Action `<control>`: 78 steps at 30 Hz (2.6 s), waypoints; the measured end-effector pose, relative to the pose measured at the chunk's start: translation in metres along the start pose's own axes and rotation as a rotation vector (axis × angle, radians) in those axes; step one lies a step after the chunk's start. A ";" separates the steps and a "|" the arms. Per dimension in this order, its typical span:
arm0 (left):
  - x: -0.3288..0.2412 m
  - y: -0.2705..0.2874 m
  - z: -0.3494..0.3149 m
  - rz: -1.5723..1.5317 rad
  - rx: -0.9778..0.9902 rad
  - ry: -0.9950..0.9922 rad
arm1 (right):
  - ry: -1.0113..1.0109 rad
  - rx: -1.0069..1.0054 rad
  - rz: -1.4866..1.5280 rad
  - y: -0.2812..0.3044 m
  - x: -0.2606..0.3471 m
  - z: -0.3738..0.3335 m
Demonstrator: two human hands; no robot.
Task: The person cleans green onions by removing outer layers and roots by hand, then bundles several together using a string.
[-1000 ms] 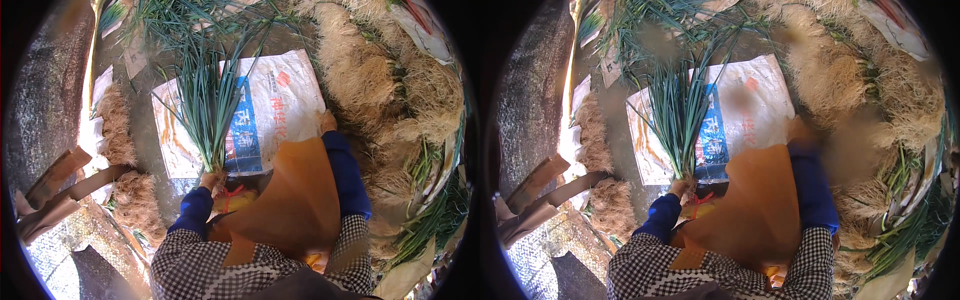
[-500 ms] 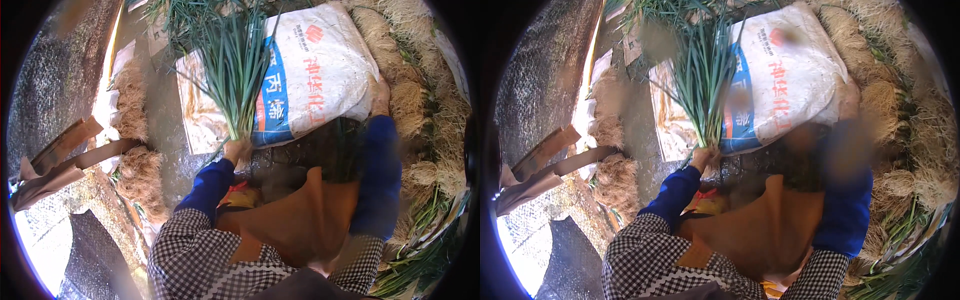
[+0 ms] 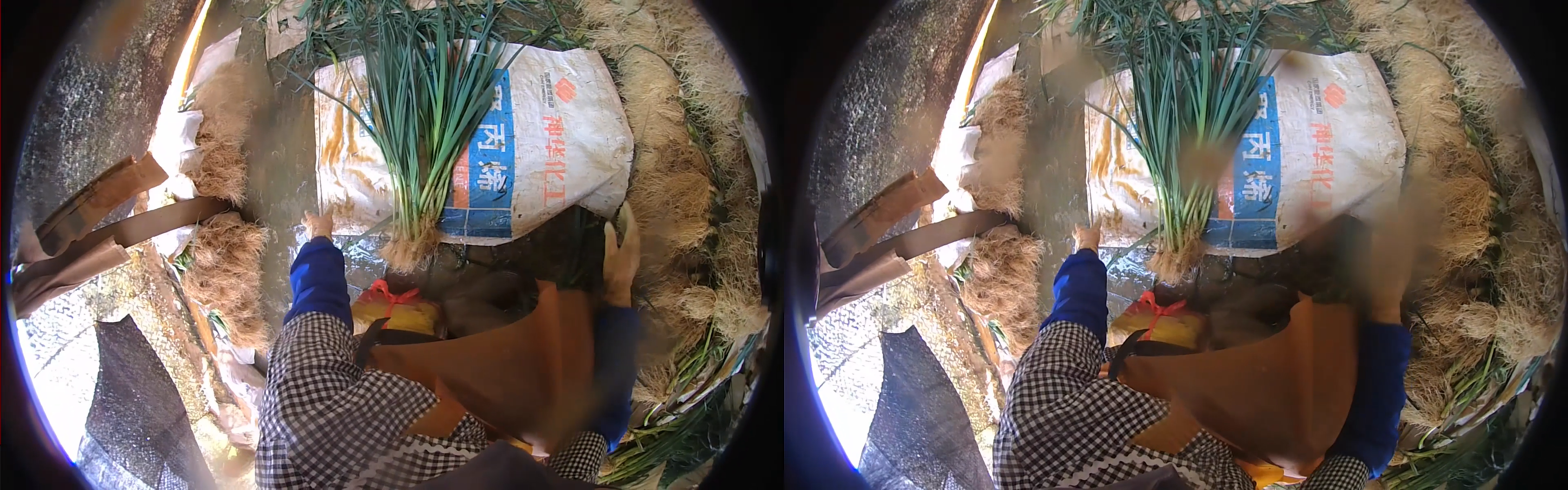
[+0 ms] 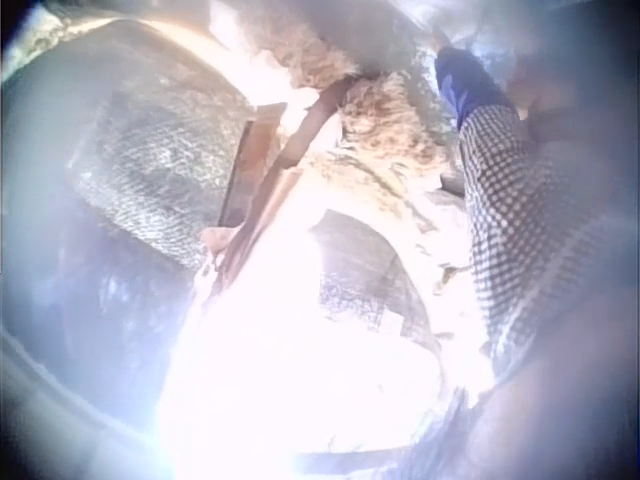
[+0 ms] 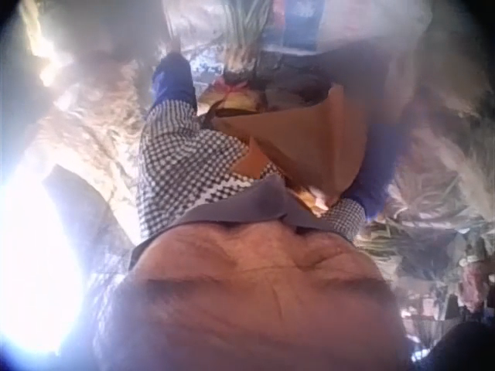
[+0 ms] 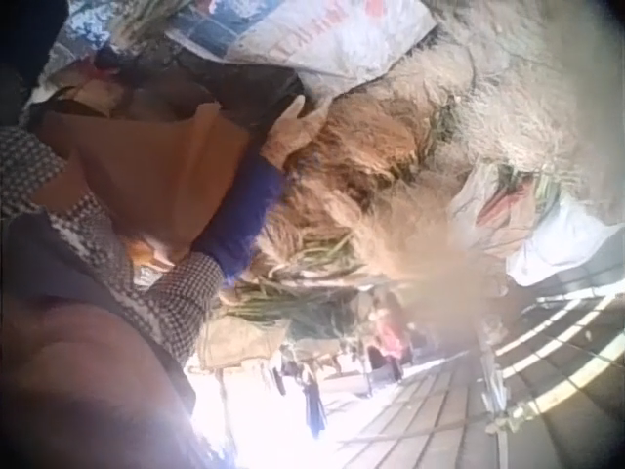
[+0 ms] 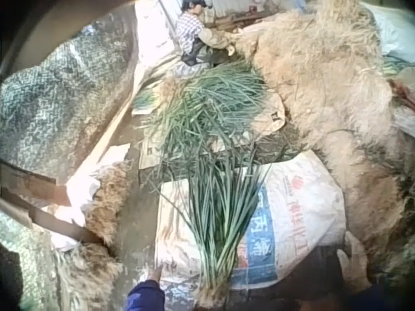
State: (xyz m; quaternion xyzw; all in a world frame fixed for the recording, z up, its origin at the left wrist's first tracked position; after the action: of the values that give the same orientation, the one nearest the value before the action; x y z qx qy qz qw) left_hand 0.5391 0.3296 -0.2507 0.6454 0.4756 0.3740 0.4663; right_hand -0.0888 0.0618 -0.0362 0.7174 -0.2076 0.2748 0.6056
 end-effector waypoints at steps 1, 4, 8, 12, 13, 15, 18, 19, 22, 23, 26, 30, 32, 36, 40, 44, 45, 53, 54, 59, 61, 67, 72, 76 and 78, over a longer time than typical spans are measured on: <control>-0.003 -0.007 0.011 -0.106 0.180 -0.009 | -0.008 0.058 -0.091 0.003 -0.022 -0.028; -0.028 -0.023 0.005 0.022 0.358 -0.008 | -0.260 0.119 -0.146 0.019 -0.034 -0.093; -0.024 -0.027 0.030 0.048 0.303 -0.185 | -0.501 0.165 -0.017 0.041 -0.039 -0.140; -0.076 0.036 0.027 -0.210 0.018 -0.280 | -0.545 0.184 -0.170 0.056 -0.046 -0.169; -0.072 0.052 0.038 -0.191 -0.057 -0.331 | -0.501 0.186 -0.163 0.059 -0.042 -0.168; -0.079 0.076 0.052 -0.296 0.031 -0.345 | -0.458 0.184 -0.163 0.061 -0.034 -0.167; -0.106 0.111 0.010 0.237 -0.347 -0.388 | -0.546 0.180 -0.165 0.064 -0.037 -0.173; -0.107 0.110 -0.002 0.377 -0.336 -0.566 | -0.528 0.170 -0.156 0.063 -0.041 -0.174; -0.094 0.047 -0.051 -0.032 0.025 -1.124 | -0.503 0.199 -0.166 0.059 -0.021 -0.170; -0.103 0.033 -0.078 -0.056 0.432 -1.234 | -0.506 0.231 -0.189 0.054 -0.019 -0.167; -0.067 0.000 -0.116 0.084 0.103 -1.227 | -0.238 0.241 0.112 0.056 -0.010 -0.175; -0.015 -0.017 -0.127 0.034 0.497 -0.949 | -0.593 0.147 0.099 0.053 -0.049 -0.205; 0.019 -0.012 -0.129 0.355 0.628 -1.006 | -0.529 0.153 0.043 0.058 -0.034 -0.215; 0.191 0.024 -0.128 1.153 1.019 -0.990 | -0.448 0.184 -0.006 0.059 -0.023 -0.217; 0.183 0.058 -0.122 0.704 0.803 -0.652 | -0.454 0.169 -0.016 0.067 -0.019 -0.231; 0.016 0.043 -0.124 -0.089 0.271 -0.933 | -0.458 0.163 0.000 0.074 -0.017 -0.245; -0.014 0.021 -0.122 -0.074 0.337 -0.887 | -0.466 0.152 -0.003 0.076 -0.013 -0.249; -0.063 0.009 -0.143 0.050 0.648 -0.801 | -0.465 0.156 0.045 0.090 -0.012 -0.264; -0.065 0.018 -0.141 -0.097 0.813 -0.885 | -0.466 0.151 0.075 0.089 -0.015 -0.266; -0.055 0.088 -0.156 -0.725 1.467 -0.562 | -0.554 0.063 0.313 0.090 -0.051 -0.295; -0.043 0.093 -0.154 -0.865 1.373 -0.761 | -0.587 0.019 0.431 0.093 -0.062 -0.300; 0.132 0.030 -0.105 0.933 1.106 -1.281 | -0.478 0.046 0.010 0.115 0.016 -0.285; -0.084 0.074 -0.190 0.169 0.615 -1.119 | -0.470 0.045 -0.163 0.113 0.026 -0.303; -0.164 0.050 -0.204 -0.056 0.277 -1.366 | -0.539 0.083 -0.027 0.110 0.035 -0.297; -0.194 0.037 -0.220 0.207 0.504 -1.168 | -0.602 0.059 0.000 0.112 0.034 -0.314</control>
State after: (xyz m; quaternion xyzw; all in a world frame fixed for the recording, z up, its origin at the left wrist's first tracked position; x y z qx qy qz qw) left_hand 0.2932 0.1928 -0.1605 0.8751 0.1518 -0.1190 0.4439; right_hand -0.1783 0.3517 0.1067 0.7839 -0.3695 0.0558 0.4958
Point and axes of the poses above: each hand's wrist, its own z-axis towards the middle knuckle, its own y-axis out of the back of the hand, x = y × z, the point moved 4 cm from there along z, towards the middle knuckle, and after that the axes turned 3 degrees about x, right-handed, at the moved point
